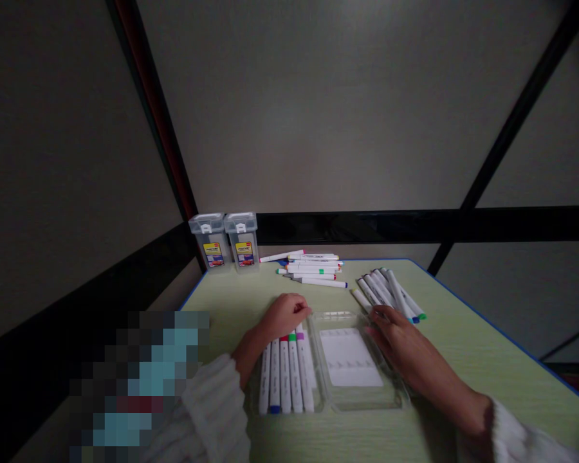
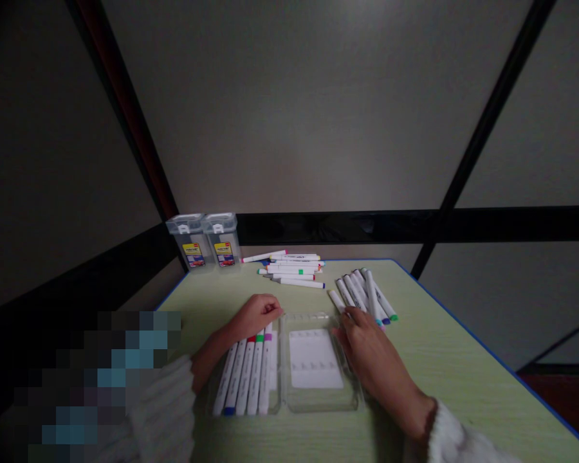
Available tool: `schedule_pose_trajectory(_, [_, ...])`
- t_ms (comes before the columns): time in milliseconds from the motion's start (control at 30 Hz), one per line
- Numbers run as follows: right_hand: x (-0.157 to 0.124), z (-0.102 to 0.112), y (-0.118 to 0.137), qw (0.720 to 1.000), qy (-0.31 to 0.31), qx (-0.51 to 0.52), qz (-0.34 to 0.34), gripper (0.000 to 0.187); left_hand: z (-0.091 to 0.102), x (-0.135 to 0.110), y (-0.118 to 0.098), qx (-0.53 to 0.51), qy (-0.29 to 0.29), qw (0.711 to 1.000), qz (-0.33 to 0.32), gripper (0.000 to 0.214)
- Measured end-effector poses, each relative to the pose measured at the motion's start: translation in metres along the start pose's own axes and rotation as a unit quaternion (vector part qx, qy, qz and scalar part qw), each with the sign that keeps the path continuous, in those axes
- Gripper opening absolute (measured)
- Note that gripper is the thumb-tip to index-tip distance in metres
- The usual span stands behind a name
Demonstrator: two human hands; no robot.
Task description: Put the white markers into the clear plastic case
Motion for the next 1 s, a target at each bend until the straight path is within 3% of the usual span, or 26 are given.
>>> schedule_pose_trajectory(200, [-0.002,-0.002,-0.003,0.993,-0.028,-0.101,-0.056,0.039,0.000,-0.001,0.000,-0.004,-0.002,1.000,-0.003,0.021])
schedule_pose_trajectory(467, [0.002,-0.003,-0.015,0.988,-0.008,-0.107,-0.113,0.037,0.000,0.000,0.002,0.000,0.001,1.000,0.001,0.021])
schedule_pose_trajectory(733, [0.009,-0.012,-0.036,0.992,0.015,-0.092,-0.087,0.036,0.001,-0.001,0.001,-0.004,-0.001,1.000,-0.014,0.021])
schedule_pose_trajectory(1000, [0.011,-0.013,-0.052,0.992,-0.023,-0.097,-0.083,0.032,0.002,-0.001,0.000,-0.008,0.002,1.000,-0.011,0.022])
Point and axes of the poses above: each hand's wrist, its own x-axis towards the middle knuckle, its own z-axis out of the back of the hand, y = z × x, the point moved 2 cm from there along x, towards the middle knuckle, and after that the axes turned 11 degrees about -z, right-handed, at the moved point
